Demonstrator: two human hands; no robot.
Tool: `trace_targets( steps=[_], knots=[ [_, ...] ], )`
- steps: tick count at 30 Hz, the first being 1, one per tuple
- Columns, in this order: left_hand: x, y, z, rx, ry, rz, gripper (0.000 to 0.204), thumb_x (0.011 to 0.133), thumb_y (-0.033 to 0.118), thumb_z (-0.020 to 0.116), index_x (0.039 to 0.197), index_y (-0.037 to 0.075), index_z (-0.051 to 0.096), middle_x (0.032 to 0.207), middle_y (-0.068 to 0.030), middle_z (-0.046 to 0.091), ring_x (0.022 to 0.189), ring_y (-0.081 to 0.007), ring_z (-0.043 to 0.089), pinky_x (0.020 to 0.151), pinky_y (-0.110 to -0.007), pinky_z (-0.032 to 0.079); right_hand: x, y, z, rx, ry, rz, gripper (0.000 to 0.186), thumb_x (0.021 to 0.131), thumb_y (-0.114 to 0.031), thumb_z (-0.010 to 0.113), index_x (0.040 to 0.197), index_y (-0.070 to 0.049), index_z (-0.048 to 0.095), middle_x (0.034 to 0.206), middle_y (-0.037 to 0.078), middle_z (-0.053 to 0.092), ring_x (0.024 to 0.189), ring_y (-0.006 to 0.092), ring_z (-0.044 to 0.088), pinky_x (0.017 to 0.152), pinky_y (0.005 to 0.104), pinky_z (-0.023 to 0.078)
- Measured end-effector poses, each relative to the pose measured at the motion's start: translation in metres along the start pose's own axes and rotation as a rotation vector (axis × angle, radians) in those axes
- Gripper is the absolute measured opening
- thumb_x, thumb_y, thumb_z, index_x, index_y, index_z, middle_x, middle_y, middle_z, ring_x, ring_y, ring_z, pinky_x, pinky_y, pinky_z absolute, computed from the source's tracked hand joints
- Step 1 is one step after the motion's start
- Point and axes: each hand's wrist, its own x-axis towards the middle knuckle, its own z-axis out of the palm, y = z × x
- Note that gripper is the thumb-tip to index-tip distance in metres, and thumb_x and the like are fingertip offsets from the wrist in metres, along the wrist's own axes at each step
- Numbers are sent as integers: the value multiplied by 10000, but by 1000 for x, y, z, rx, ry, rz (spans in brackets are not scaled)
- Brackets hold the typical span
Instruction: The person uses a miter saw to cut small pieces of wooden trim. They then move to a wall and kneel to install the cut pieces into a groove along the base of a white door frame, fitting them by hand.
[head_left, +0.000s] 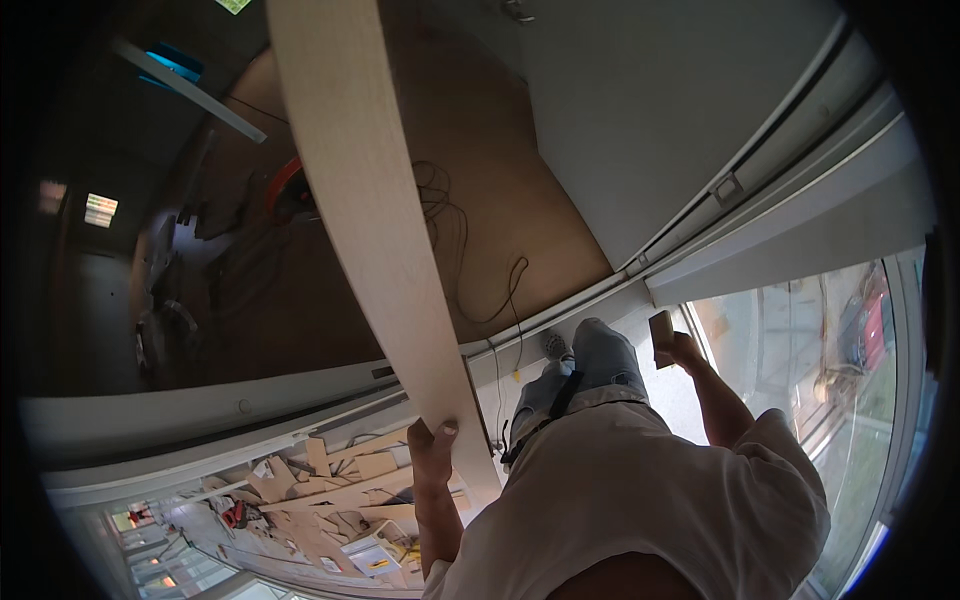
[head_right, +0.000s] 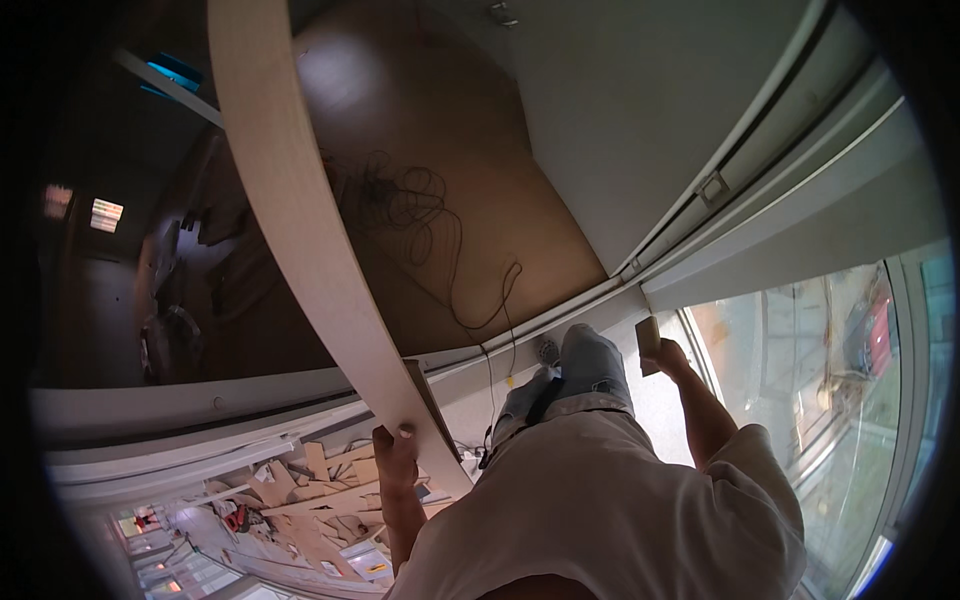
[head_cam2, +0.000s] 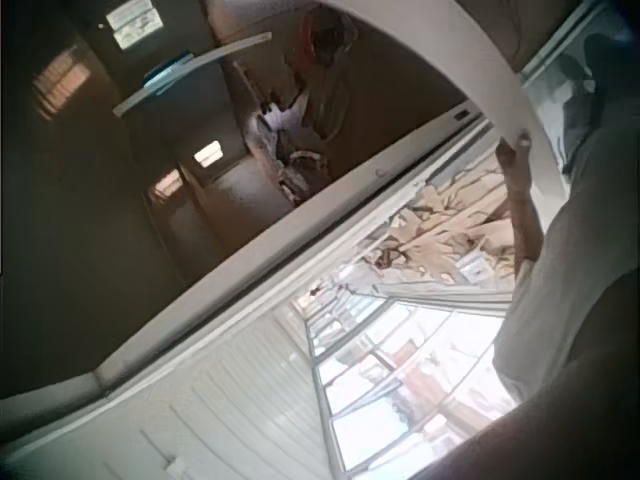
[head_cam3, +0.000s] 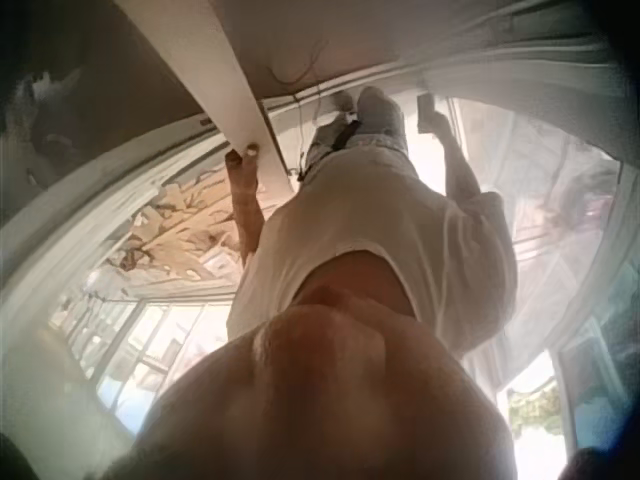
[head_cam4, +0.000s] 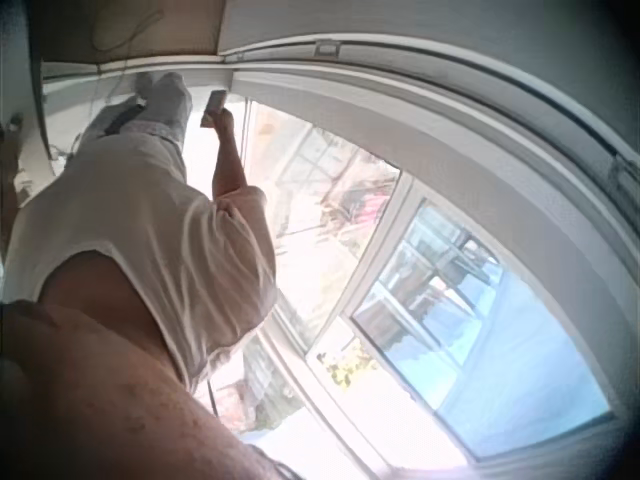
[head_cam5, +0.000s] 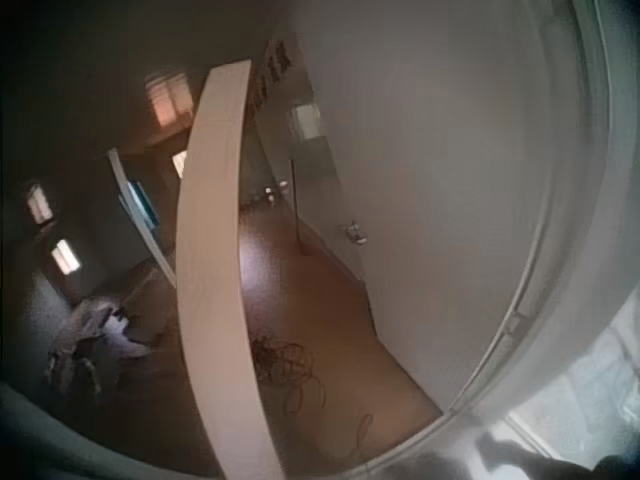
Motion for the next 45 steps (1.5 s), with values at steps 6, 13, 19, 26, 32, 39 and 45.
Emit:
trace_targets(
  steps=[6, 13, 19, 26, 32, 39, 45],
  knots=[
    [95, 56, 47, 89, -61, -28, 447, 882, 291, 774, 1149, -54, 674, 962, -94, 725, 893, -133, 626, 814, -296, 504, 69, -65, -10, -267, -80, -19, 439, 772, -302, 799, 1060, 15, 703, 866, 96, 716, 712, 189, 645, 643, 374, 506],
    [220, 96, 77, 79, 90, -49, 548, 824, 351, 839, 1176, -40, 684, 1036, -140, 702, 980, -180, 655, 873, -308, 499, 230, -80, -12, -343, -259, 178, 470, 740, -341, 853, 1063, -33, 706, 817, 61, 675, 578, 211, 576, 496, 377, 424],
    [326, 154, 88, 228, 246, -153, 615, 810, 455, 832, 1103, -70, 706, 1012, -157, 652, 918, -249, 673, 829, -349, 500, 358, -294, -6, -433, -395, 92, 401, 790, -361, 816, 1033, -69, 685, 765, 47, 628, 504, 199, 503, 438, 359, 385],
    [421, 261, 64, 128, 375, 52, 631, 765, 510, 845, 1019, -57, 740, 942, -155, 629, 875, -260, 660, 787, -393, 496, 477, -609, 54, -299, -318, -98, 390, 816, -334, 777, 1104, -107, 645, 722, -8, 544, 435, 121, 344, 387, 301, 275],
    [475, 280, -36, 149, 521, 66, 685, 765, 502, 849, 1083, -86, 700, 956, -186, 654, 899, -253, 680, 775, -378, 512, 486, -756, 186, -394, -412, -258, 412, 819, -266, 774, 1148, -42, 666, 758, 15, 595, 487, 130, 443, 418, 318, 310],
    [517, 244, -249, -149, 830, 9, 529, 863, 389, 810, 1153, -38, 699, 988, -138, 745, 926, -160, 682, 813, -319, 542, 535, -785, 393, -892, -595, -536, 441, 803, -265, 780, 1143, 2, 694, 889, 112, 712, 669, 201, 644, 593, 384, 501],
    [536, 213, -475, -294, 1187, -194, 607, 915, 481, 732, 1137, -82, 689, 927, -105, 722, 862, -142, 663, 738, -317, 547, 454, -921, 607, -1050, -596, -347, 450, 801, -279, 784, 1129, 12, 686, 897, 112, 701, 731, 228, 653, 655, 411, 506]
  ],
)
